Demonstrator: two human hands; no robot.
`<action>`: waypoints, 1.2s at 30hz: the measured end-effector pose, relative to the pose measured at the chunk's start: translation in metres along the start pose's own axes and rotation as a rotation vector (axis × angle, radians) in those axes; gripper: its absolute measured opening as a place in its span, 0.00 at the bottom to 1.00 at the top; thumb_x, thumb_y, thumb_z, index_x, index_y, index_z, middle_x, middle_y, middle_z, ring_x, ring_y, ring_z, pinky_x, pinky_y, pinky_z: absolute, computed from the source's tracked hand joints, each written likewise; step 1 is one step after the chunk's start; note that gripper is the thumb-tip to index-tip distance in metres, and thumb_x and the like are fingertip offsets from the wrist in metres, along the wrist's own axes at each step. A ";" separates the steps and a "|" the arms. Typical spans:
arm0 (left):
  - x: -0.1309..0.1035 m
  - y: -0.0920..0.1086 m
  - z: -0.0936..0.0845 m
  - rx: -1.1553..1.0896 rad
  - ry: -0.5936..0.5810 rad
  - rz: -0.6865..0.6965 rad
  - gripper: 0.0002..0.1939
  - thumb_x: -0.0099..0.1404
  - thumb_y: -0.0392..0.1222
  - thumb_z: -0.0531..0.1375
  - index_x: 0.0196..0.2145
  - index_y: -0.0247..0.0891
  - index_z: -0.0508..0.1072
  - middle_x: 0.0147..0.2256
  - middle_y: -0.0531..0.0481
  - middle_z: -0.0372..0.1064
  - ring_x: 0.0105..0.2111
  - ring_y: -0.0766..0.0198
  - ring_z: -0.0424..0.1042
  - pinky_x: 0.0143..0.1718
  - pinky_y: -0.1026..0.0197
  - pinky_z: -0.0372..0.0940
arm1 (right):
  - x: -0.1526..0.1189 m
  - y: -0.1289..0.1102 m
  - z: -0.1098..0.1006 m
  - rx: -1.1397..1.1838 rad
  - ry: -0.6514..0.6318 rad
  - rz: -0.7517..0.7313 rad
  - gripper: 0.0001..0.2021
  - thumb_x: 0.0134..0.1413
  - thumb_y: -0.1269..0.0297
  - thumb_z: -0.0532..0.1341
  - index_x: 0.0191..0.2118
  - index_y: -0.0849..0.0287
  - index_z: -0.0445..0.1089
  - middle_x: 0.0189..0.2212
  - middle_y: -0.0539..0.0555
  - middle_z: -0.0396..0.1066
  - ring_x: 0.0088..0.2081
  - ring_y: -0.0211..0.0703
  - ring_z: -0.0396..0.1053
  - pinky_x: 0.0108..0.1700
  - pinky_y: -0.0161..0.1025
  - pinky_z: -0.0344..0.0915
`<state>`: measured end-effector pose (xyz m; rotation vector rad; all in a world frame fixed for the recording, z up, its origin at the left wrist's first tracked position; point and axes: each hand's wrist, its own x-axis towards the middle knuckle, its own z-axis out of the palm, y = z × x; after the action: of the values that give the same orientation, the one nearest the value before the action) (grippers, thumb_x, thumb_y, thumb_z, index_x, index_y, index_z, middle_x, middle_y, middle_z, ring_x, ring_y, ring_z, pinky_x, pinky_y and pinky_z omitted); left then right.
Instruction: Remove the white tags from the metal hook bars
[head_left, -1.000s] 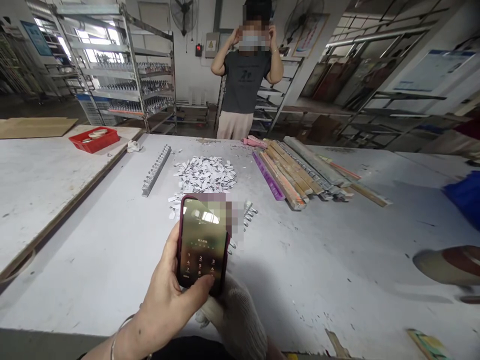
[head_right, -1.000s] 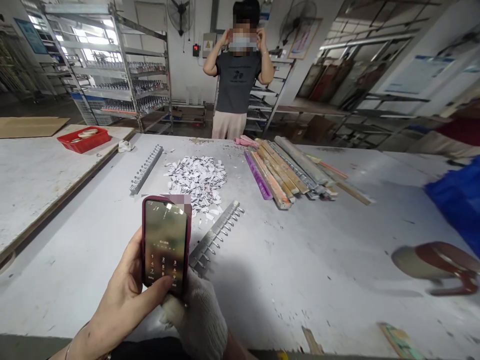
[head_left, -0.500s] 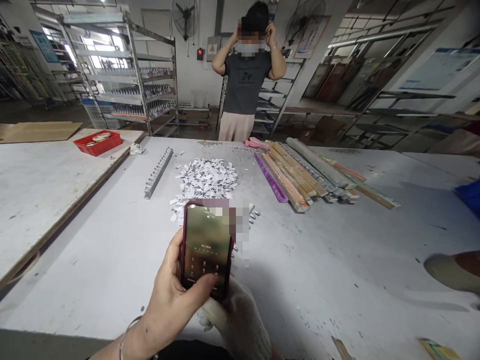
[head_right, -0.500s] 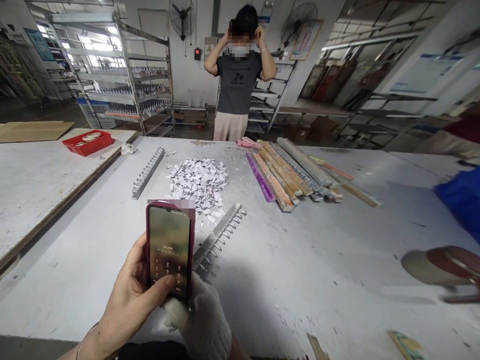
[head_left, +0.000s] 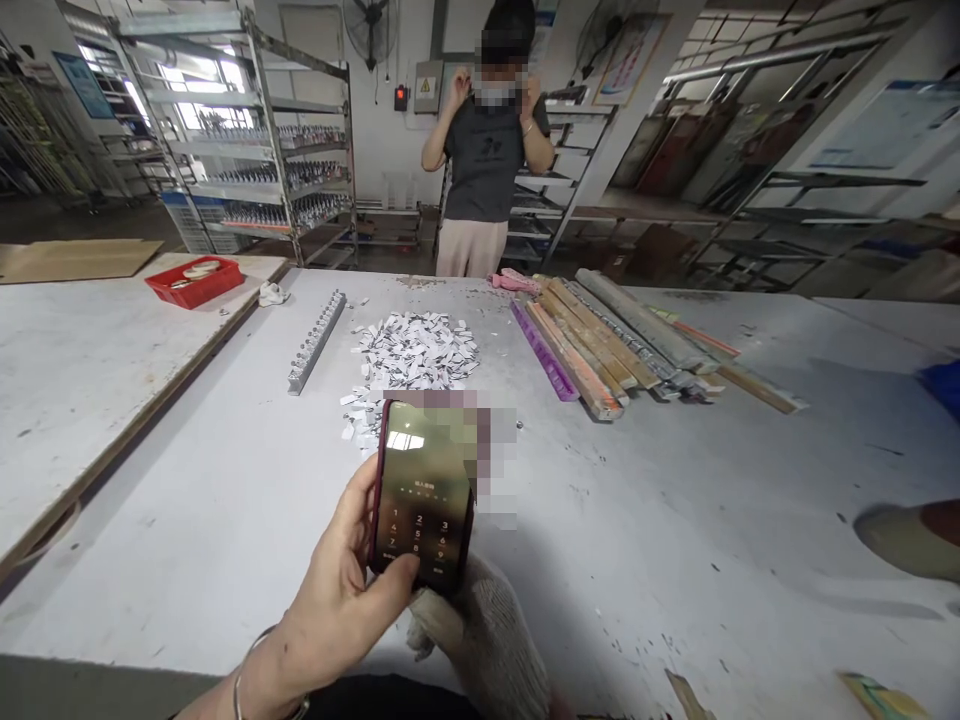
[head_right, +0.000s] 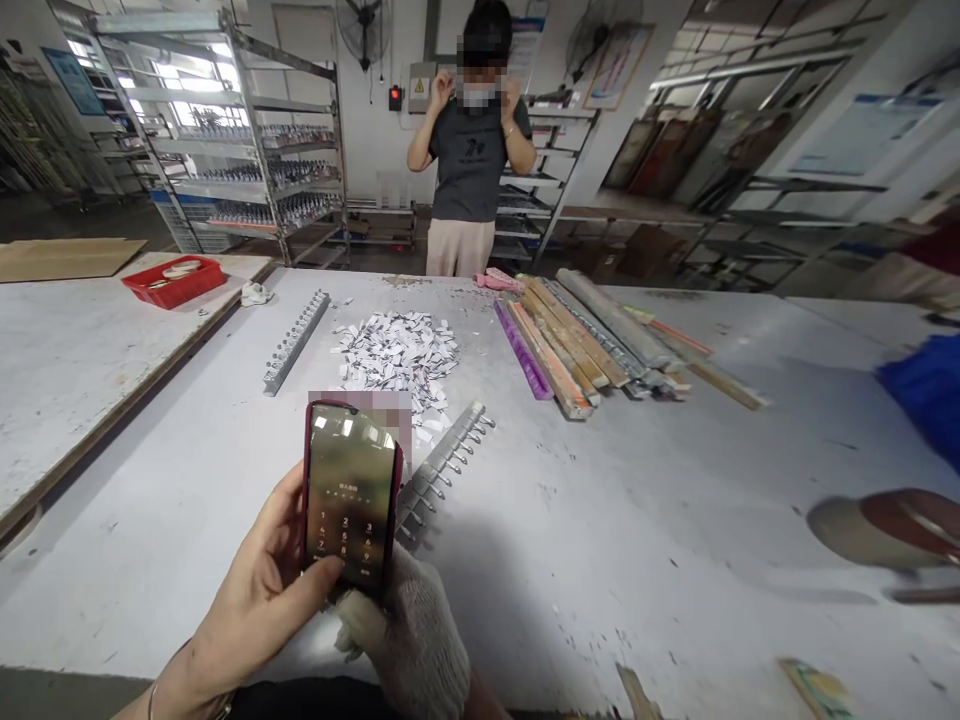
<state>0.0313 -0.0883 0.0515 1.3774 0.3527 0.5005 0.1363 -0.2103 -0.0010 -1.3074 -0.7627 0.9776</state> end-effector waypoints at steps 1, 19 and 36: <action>-0.001 -0.001 -0.001 0.033 -0.019 0.005 0.40 0.70 0.44 0.66 0.72 0.59 0.50 0.69 0.55 0.59 0.65 0.70 0.66 0.62 0.79 0.66 | 0.000 0.000 0.000 0.023 -0.011 -0.003 0.12 0.57 0.63 0.62 0.44 0.66 0.74 0.23 0.50 0.72 0.24 0.36 0.70 0.26 0.28 0.68; 0.007 0.009 0.007 -0.035 0.116 0.030 0.26 0.72 0.52 0.62 0.63 0.43 0.64 0.60 0.45 0.70 0.59 0.63 0.72 0.62 0.68 0.71 | -0.004 -0.003 0.003 -0.080 0.027 0.003 0.16 0.61 0.54 0.65 0.40 0.65 0.74 0.21 0.51 0.71 0.23 0.39 0.73 0.26 0.30 0.69; -0.002 0.008 0.008 -0.149 0.180 -0.058 0.35 0.67 0.60 0.65 0.65 0.44 0.63 0.65 0.43 0.65 0.64 0.54 0.68 0.50 0.66 0.73 | -0.004 0.022 -0.004 -0.136 0.021 0.028 0.20 0.60 0.42 0.66 0.43 0.56 0.76 0.31 0.55 0.76 0.25 0.44 0.73 0.29 0.39 0.72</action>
<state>0.0327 -0.0950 0.0602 1.1780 0.4910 0.5928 0.1353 -0.2154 -0.0227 -1.4473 -0.8085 0.9455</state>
